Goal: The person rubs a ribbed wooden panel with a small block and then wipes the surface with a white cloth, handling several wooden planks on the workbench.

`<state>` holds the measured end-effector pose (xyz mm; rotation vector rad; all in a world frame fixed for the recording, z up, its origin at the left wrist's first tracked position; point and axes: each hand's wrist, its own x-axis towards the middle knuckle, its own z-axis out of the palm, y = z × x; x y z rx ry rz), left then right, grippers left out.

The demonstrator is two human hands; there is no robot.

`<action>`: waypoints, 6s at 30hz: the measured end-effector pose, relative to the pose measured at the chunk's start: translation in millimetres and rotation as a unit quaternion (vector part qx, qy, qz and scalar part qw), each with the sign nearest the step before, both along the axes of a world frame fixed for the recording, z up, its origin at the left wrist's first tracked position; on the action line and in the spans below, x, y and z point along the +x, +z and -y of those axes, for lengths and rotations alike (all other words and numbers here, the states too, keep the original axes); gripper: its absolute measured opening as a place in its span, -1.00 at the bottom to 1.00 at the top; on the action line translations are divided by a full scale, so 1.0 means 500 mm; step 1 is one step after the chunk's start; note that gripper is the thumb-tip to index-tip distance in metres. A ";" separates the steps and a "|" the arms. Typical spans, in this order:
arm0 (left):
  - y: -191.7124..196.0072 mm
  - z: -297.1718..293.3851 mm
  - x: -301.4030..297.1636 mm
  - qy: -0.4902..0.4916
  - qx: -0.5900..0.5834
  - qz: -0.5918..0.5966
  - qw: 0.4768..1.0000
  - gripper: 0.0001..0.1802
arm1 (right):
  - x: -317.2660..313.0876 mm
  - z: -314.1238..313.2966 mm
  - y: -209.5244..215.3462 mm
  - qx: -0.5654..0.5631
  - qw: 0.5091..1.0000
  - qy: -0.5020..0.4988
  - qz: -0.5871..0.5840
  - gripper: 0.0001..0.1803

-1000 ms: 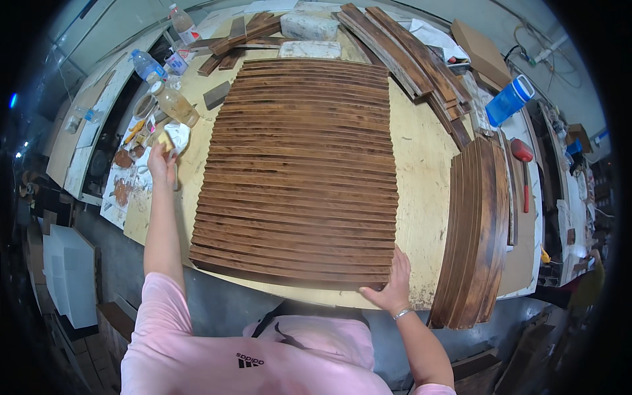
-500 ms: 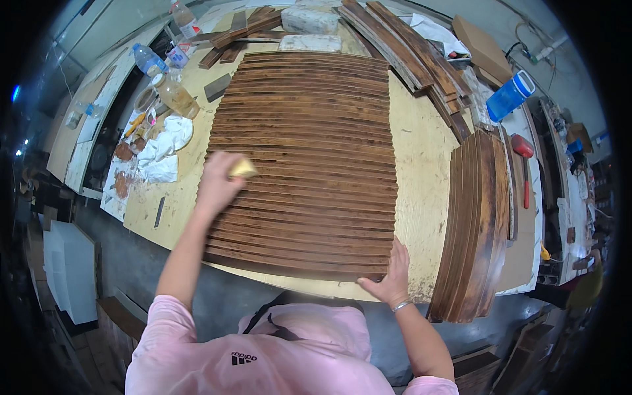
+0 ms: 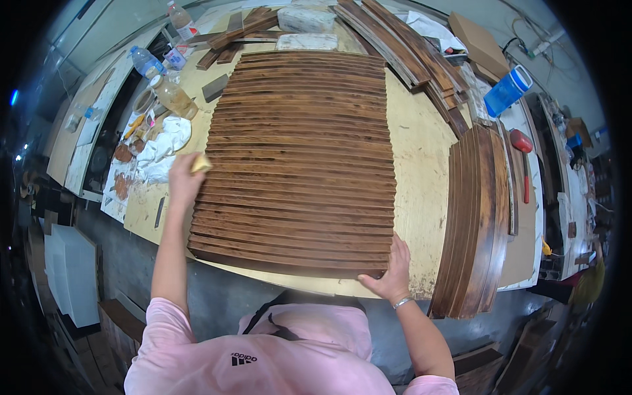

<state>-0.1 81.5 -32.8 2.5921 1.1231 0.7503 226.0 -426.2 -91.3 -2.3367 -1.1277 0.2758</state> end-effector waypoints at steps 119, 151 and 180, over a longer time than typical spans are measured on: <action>0.059 0.372 0.565 -0.279 -0.006 -0.094 0.956 -0.55 | 0.057 0.017 0.028 0.218 0.950 -0.049 -0.220 -0.06; 0.074 0.326 0.607 -0.395 0.006 -0.125 0.910 -0.55 | 0.265 -0.186 -0.012 0.103 0.990 -0.099 0.022 -0.58; 0.038 0.254 0.629 -0.352 0.002 -0.088 0.932 -0.53 | 0.328 -0.237 -0.029 0.083 0.990 -0.099 0.047 -0.45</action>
